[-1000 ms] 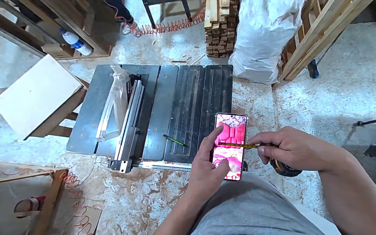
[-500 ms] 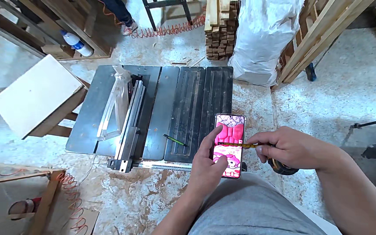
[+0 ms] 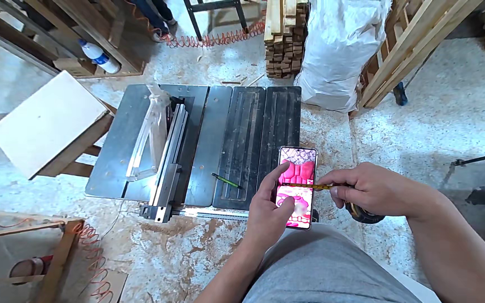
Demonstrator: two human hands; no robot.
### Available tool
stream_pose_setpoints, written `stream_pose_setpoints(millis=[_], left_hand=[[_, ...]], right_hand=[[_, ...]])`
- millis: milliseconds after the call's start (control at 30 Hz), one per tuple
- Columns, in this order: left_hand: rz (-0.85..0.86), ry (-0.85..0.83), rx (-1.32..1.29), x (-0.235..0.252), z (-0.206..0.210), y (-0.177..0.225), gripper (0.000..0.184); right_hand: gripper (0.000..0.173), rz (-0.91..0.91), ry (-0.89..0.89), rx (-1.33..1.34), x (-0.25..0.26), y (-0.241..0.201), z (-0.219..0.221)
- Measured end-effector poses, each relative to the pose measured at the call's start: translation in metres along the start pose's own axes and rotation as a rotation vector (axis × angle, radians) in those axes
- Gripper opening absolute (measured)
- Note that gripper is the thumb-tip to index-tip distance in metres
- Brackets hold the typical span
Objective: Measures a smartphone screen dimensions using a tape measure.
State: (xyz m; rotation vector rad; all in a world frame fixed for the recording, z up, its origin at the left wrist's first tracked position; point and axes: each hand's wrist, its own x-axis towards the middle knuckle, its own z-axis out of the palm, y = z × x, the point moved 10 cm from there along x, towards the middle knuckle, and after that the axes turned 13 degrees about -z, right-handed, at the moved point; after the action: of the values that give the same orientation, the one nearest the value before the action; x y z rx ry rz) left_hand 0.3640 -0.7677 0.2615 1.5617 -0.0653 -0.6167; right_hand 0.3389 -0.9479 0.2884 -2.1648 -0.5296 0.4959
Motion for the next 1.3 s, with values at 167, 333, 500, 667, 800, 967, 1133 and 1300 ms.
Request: stream_pose_setpoints(millis=[167, 333, 500, 667, 800, 967, 1133, 1300], left_hand=[[-0.007, 0.004, -0.004, 0.001, -0.001, -0.001, 0.073], [-0.004, 0.014, 0.007, 0.002, -0.003, -0.001, 0.072], [-0.004, 0.027, 0.002, 0.003, -0.004, 0.000, 0.068], [0.007, 0.039, 0.007, 0.004, -0.005, 0.004, 0.067], [0.013, 0.039, -0.009, 0.005, -0.006, 0.005, 0.067], [0.014, 0.039, -0.018, 0.007, -0.006, 0.007, 0.067], [0.022, 0.039, -0.003, 0.008, -0.006, 0.009, 0.067], [0.044, 0.039, -0.006, 0.009, -0.006, 0.013, 0.067]], right_hand=[[0.029, -0.020, 0.010, 0.003, 0.002, 0.001, 0.001], [0.029, -0.030, 0.013, -0.003, 0.003, 0.002, 0.000], [0.030, -0.016, 0.004, 0.003, 0.005, 0.002, -0.001], [0.030, -0.022, 0.010, 0.006, 0.006, 0.002, -0.003], [0.031, -0.041, 0.019, -0.005, 0.008, -0.001, -0.006], [0.031, -0.064, 0.030, -0.008, 0.010, -0.002, -0.008], [0.030, -0.066, 0.033, 0.010, 0.010, -0.002, -0.010], [0.030, -0.064, 0.050, -0.008, 0.010, -0.004, -0.012]])
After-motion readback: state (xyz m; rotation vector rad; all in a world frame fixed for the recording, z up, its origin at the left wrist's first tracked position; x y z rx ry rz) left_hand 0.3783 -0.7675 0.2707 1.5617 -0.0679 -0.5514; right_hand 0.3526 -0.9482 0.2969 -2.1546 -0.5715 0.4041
